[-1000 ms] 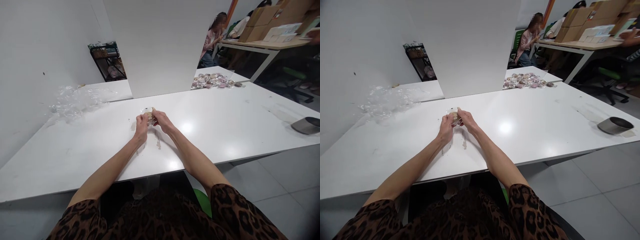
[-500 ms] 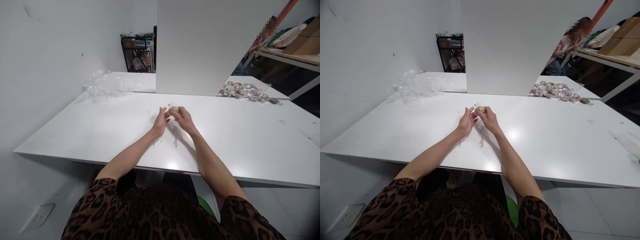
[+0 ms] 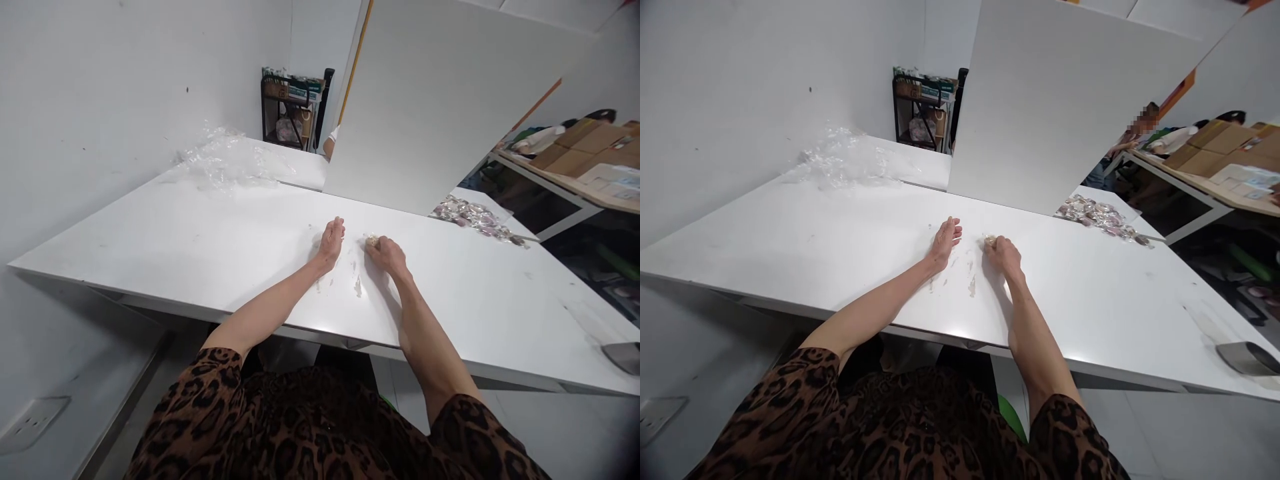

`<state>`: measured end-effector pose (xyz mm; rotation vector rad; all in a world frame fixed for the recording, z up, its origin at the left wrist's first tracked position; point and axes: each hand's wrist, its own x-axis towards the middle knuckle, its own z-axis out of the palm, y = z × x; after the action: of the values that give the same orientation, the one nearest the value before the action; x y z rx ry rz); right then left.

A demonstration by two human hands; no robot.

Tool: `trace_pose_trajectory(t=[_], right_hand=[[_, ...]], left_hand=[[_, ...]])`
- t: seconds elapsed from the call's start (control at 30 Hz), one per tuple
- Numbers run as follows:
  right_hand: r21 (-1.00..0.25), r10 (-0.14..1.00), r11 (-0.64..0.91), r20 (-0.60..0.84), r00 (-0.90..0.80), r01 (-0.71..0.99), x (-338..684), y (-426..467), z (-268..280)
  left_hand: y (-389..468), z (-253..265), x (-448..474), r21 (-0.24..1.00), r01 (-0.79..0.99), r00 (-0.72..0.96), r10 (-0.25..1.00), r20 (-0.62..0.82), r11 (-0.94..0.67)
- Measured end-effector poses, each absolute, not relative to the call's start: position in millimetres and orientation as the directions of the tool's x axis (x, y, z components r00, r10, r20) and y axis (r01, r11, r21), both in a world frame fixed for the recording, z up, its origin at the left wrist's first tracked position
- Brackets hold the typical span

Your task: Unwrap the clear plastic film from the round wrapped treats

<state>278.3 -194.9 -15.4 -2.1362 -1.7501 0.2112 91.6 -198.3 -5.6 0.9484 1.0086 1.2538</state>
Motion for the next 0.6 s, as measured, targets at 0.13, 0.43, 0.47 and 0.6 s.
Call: trace_pose_trajectory(t=[0.13, 0.43, 0.47, 0.6], right_hand=[[-0.521, 0.971, -0.129, 0.107, 0.215, 0.844, 293.3, -207.9, -14.4], [-0.823, 0.923, -0.175, 0.054, 0.381, 0.54, 377.3, -250.5, -7.5], [-0.882, 0.908, -0.2, -0.003, 0.419, 0.427, 388.2, -254.6, -7.4], [-0.939, 0.84, -0.293, -0.162, 0.518, 0.181, 433.3, -249.9, -8.4]], left_hand=[[-197.1, -6.5, 91.5, 0.958, -0.269, 0.044, 0.995, -0.092, 0.1], [-198.6, -23.1, 93.8, 0.972, -0.218, 0.096, 0.993, -0.072, 0.092], [-199.4, -25.2, 94.2, 0.976, -0.205, 0.098, 0.993, -0.059, 0.078], [-203.5, -29.4, 95.8, 0.986, -0.154, 0.139, 0.99, -0.039, 0.061]])
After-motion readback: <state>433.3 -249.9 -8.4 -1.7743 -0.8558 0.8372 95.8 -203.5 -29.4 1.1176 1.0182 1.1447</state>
